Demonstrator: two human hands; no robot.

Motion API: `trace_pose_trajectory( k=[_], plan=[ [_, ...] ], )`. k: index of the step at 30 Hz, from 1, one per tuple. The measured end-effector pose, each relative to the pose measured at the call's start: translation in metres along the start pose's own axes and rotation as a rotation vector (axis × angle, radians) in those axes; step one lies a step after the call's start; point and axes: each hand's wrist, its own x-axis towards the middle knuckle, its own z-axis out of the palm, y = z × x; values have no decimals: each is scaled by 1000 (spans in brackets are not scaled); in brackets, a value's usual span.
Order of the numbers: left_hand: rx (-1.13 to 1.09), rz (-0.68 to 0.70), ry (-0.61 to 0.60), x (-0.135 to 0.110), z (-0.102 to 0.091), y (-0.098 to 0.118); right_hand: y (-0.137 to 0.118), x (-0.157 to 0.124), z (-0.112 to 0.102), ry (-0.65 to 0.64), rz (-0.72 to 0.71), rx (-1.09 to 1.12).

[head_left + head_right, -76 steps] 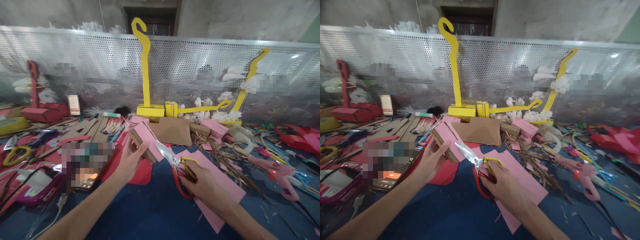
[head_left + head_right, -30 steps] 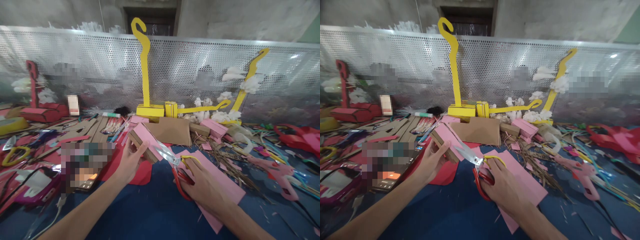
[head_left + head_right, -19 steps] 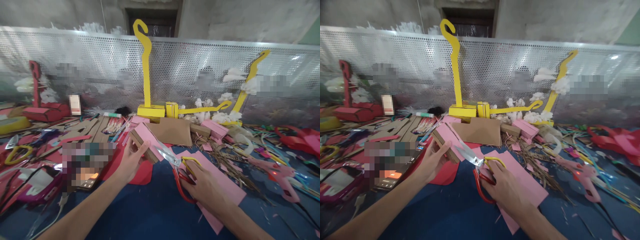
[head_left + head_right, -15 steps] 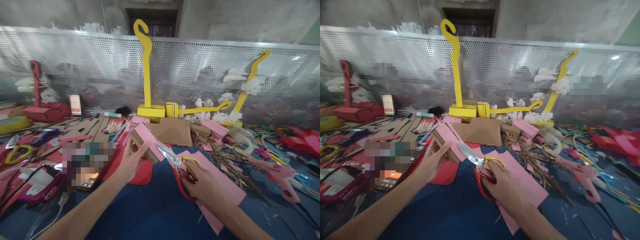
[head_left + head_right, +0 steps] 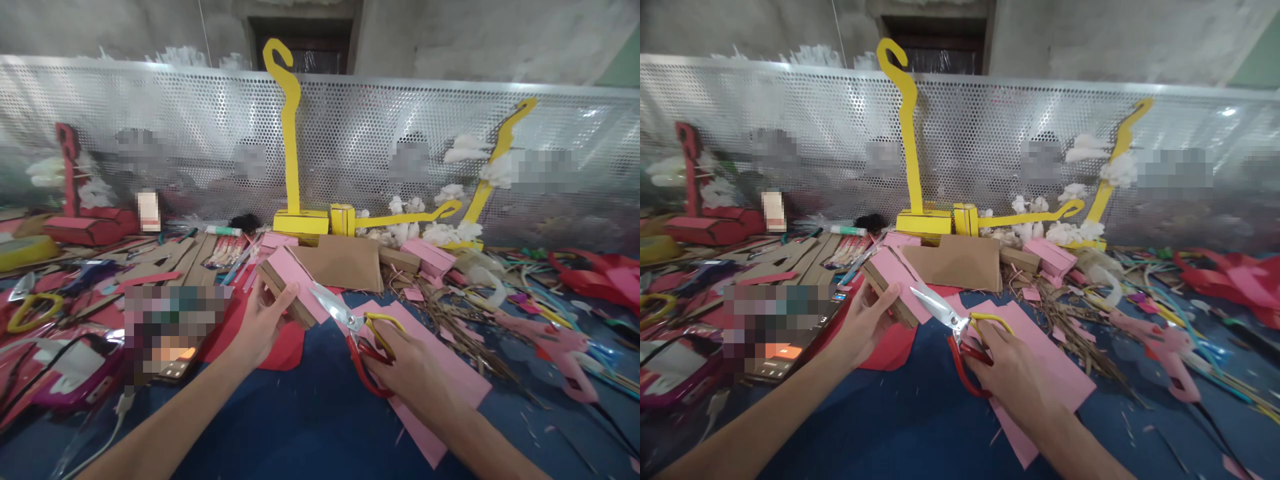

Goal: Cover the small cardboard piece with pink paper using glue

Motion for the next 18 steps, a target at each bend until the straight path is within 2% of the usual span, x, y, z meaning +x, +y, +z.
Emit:
trace_pose_trajectory(
  k=[7,10,16,18],
  plan=[
    [14,1,-33,-1,2,2,8,-1,3,-29,-2,21],
    [15,1,-14,-1,3,2,9,0,6,-33,39,15],
    [-4,-7,23,2,2,2,2,1,1,85,58,8],
    [-19,-1,14,2,1,1,0,2,-3,79,83,43]
  ],
)
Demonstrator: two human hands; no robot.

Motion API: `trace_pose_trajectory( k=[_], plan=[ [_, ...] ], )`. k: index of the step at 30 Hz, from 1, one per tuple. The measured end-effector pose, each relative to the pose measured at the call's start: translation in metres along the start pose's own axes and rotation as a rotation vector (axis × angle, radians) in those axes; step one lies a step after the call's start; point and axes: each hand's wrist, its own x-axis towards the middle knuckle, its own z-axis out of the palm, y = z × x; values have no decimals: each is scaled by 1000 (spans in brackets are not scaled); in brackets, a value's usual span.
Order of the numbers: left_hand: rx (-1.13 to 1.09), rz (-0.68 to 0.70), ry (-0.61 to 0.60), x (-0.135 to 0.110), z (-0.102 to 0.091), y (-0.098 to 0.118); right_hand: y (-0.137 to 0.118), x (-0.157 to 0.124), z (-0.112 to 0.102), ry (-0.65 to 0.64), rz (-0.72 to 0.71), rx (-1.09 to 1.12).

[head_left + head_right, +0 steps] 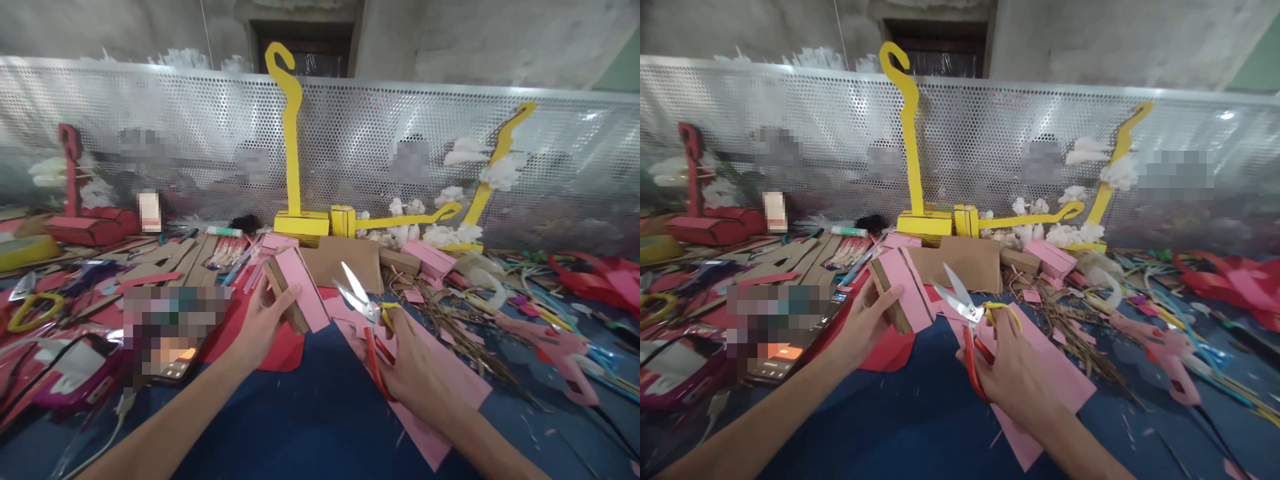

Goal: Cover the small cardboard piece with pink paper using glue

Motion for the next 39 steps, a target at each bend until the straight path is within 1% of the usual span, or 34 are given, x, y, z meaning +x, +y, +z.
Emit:
trace_pose_trajectory(
  k=[4,13,15,17,19,21,27,31,35,39],
  plan=[
    [-5,-9,-12,0,-1,-1,-2,2,-5,-9,41,24],
    [59,-82,-47,-3,-1,-1,-1,3,0,-20,42,14],
    [88,-90,-48,-4,-1,0,-1,4,-1,-16,24,22],
    [117,-95,-49,-5,-1,0,-2,5,-2,1,-23,27],
    [139,-101,-65,-6,-1,0,-2,6,-3,12,-69,38],
    [158,-94,-79,-7,-1,-1,-3,7,-3,13,-86,54],
    [280,-78,-91,-8,-2,-3,-4,7,-6,-67,-11,82],
    [413,-19,-132,-6,-4,-4,-5,7,-10,-114,9,88],
    [527,25,-175,-6,-4,-3,-4,7,-13,-112,14,68],
    [577,4,-283,-8,-6,-4,-5,6,-16,-141,15,70]
  ],
)
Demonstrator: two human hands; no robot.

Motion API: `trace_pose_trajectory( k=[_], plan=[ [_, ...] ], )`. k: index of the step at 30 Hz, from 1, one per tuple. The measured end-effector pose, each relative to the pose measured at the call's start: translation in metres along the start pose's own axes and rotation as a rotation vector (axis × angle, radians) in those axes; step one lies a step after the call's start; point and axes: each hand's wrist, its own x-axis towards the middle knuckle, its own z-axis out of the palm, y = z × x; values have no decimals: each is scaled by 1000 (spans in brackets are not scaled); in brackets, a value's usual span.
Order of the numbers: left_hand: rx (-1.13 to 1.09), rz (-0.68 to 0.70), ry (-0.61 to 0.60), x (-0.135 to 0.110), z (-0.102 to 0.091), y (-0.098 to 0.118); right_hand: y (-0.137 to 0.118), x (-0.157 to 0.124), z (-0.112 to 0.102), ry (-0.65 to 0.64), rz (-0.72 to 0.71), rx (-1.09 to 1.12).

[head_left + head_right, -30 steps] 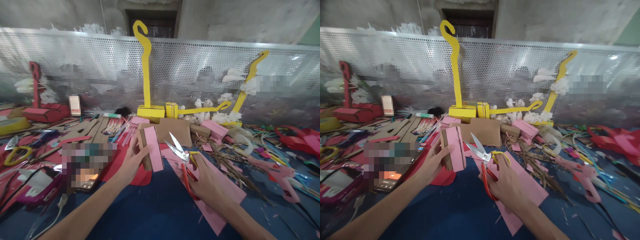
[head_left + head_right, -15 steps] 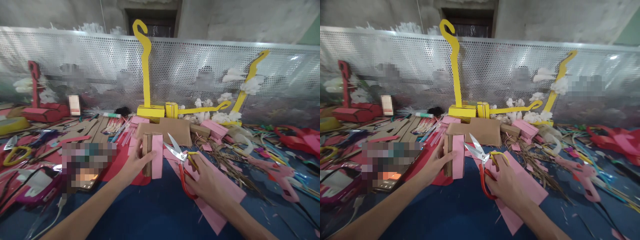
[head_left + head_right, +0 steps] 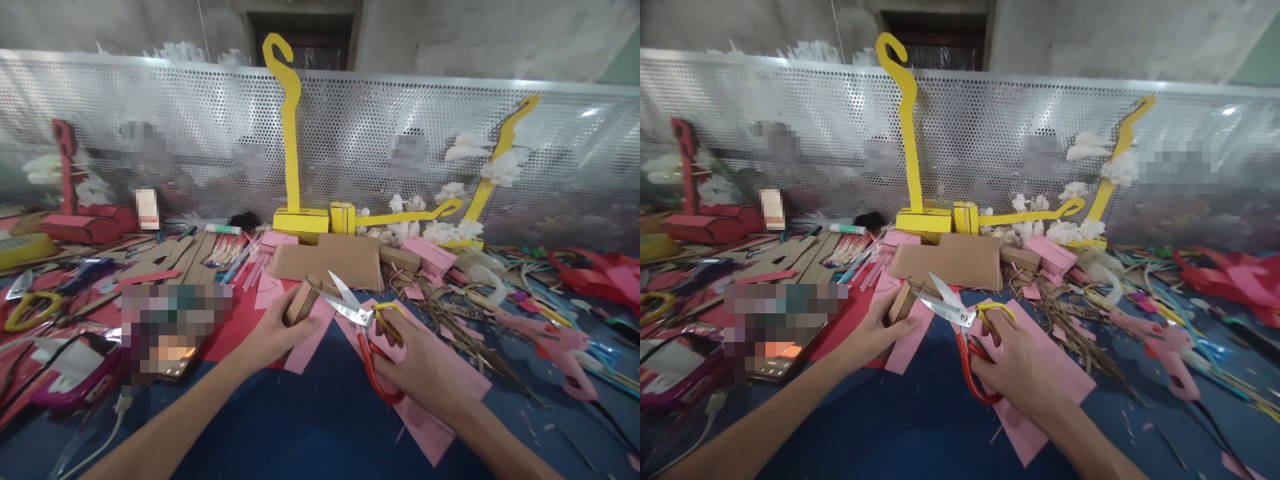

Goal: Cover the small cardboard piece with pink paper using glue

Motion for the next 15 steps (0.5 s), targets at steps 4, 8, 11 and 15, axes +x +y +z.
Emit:
trace_pose_trajectory(
  k=[4,8,11,15],
  plan=[
    [36,-12,-32,0,-3,-3,-5,0,-3,-16,-14,3],
    [110,-54,-54,1,-7,-3,-5,-1,-4,5,-54,-38],
    [112,-72,-75,3,-8,-4,0,0,-3,25,-71,-62],
    [68,-84,-84,4,-10,-10,8,0,-1,17,-83,-82]
  ],
)
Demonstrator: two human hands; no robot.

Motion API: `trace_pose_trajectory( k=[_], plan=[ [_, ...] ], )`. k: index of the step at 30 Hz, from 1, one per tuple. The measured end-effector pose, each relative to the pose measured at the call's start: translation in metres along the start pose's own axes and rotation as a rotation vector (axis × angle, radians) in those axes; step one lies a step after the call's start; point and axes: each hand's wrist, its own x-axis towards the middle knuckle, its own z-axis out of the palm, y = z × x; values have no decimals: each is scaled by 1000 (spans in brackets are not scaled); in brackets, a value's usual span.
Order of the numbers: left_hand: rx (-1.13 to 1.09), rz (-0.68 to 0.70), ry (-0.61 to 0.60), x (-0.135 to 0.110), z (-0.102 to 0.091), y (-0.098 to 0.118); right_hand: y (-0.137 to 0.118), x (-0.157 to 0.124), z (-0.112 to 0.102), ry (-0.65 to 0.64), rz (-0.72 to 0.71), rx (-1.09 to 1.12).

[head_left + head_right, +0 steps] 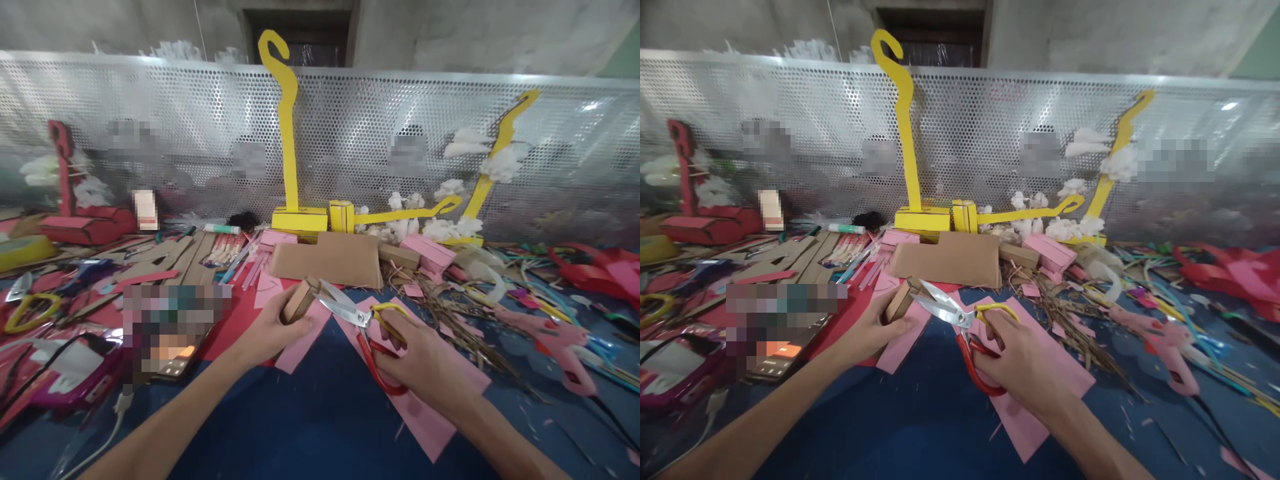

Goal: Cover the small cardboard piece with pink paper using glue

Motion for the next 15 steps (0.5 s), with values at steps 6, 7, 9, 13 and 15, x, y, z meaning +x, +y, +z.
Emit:
trace_pose_trajectory(
  k=[6,7,9,13,15],
  plan=[
    [5,-3,7,1,-1,0,1,1,0,-11,-13,4],
    [10,-4,5,1,-2,2,-1,1,-2,-18,-7,-1],
    [22,2,-2,0,-3,5,-4,1,-6,-37,8,-21],
    [27,14,-84,-2,-6,9,-7,2,-15,-104,18,-51],
    [51,7,-105,-4,-8,10,-7,1,-16,-124,10,-50]
  ],
)
